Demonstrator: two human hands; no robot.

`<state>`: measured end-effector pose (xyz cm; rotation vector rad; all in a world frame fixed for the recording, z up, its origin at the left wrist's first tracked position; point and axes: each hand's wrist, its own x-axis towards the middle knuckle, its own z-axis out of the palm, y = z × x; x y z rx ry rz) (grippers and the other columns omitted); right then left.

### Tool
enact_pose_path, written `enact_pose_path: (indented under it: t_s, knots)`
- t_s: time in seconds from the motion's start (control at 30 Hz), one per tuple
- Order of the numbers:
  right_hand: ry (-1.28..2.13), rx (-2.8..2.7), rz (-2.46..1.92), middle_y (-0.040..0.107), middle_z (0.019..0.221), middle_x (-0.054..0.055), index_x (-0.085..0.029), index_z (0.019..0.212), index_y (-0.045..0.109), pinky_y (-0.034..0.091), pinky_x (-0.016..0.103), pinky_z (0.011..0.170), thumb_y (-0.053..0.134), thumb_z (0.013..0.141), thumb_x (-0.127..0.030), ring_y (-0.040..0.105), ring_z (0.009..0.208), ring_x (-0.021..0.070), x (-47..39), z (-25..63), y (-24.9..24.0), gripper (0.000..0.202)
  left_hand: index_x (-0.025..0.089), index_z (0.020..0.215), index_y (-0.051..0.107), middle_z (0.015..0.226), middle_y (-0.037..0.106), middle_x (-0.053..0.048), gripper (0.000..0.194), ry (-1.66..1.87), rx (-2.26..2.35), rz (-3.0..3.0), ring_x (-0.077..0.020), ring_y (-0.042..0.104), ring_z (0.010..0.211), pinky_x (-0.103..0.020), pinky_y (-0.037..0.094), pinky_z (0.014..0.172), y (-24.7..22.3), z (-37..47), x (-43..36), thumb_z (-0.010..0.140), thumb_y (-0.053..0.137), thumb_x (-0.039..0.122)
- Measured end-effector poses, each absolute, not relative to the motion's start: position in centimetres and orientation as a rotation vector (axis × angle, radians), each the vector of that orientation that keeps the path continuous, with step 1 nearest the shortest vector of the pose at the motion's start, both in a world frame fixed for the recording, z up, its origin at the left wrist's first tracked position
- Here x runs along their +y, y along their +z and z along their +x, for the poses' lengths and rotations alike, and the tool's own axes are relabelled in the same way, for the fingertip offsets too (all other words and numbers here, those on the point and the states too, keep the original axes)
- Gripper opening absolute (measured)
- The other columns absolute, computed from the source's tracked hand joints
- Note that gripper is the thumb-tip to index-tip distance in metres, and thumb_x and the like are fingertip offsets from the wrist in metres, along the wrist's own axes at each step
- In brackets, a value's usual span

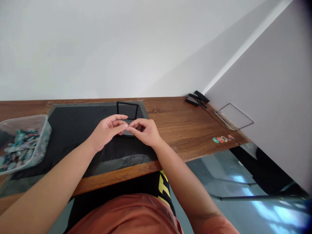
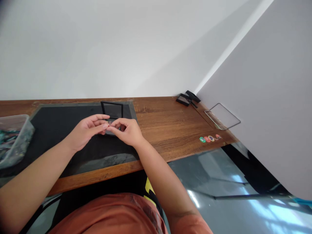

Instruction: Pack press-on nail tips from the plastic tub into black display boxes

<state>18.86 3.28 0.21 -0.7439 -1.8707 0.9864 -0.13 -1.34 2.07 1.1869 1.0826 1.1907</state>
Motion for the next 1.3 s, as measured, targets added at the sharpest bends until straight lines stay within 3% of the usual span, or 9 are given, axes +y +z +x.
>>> enact_pose_path:
  t_s: [0.23,0.43,0.63,0.83,1.13,1.3]
  knots:
    - [1.283,-1.728,-0.73,0.069,0.064,0.002,-0.017,0.085,0.078,0.043,0.022,0.051,0.078,0.079,-0.057,0.057,0.054,0.0101,3.75,18.9,0.33,0.041,0.02,0.112,0.072,0.093,0.076,-0.003,0.045,1.259,1.077,1.226,-0.0158,0.069,0.09,-0.031,0.053,0.09,2.29,-0.2,-1.42,0.074,0.088,0.037]
    - [1.395,-1.805,-0.731,0.071,0.066,0.002,-0.017,0.088,0.078,0.04,0.022,0.048,0.071,0.084,-0.06,0.049,0.049,0.0075,3.69,19.1,0.41,0.044,0.018,0.112,0.071,0.093,0.077,-0.006,0.05,1.286,1.141,1.231,-0.0191,0.071,0.09,-0.036,0.053,0.094,2.1,-0.34,-1.33,0.071,0.089,0.041]
    - [1.292,-1.842,-0.734,0.072,0.068,0.003,-0.017,0.08,0.079,0.041,0.024,0.053,0.08,0.078,-0.049,0.054,0.055,0.01,3.35,18.96,0.42,0.032,0.017,0.118,0.068,0.085,0.078,-0.005,0.061,1.26,1.175,1.151,-0.0199,0.073,0.085,-0.036,0.054,0.089,2.02,-0.56,-1.15,0.067,0.092,0.041]
    - [1.26,-1.834,-0.74,0.07,0.07,0.001,-0.018,0.083,0.079,0.033,0.024,0.049,0.085,0.072,-0.044,0.045,0.051,0.0077,3.33,18.97,0.25,0.029,0.018,0.115,0.07,0.085,0.079,-0.005,0.062,1.234,1.226,1.131,-0.0206,0.074,0.085,-0.038,0.053,0.093,2.12,-0.55,-1.28,0.064,0.093,0.044]
    - [1.08,-1.898,-0.698,0.065,0.069,-0.004,-0.021,0.102,0.074,0.035,0.023,0.051,0.085,0.074,-0.04,0.04,0.05,0.0068,3.4,18.99,-0.01,0.035,0.018,0.114,0.071,0.083,0.077,-0.005,0.06,1.188,1.246,1.2,-0.0182,0.07,0.078,-0.032,0.052,0.078,2.09,-0.32,-1.31,0.066,0.09,0.05]
    - [1.074,-1.949,-0.718,0.064,0.069,-0.004,-0.022,0.102,0.075,0.037,0.024,0.053,0.083,0.077,-0.039,0.042,0.051,0.0076,3.3,18.98,0.0,0.031,0.017,0.116,0.071,0.083,0.076,-0.005,0.065,1.157,1.265,1.225,-0.0172,0.067,0.073,-0.033,0.052,0.076,2.22,-0.22,-1.31,0.065,0.089,0.052]
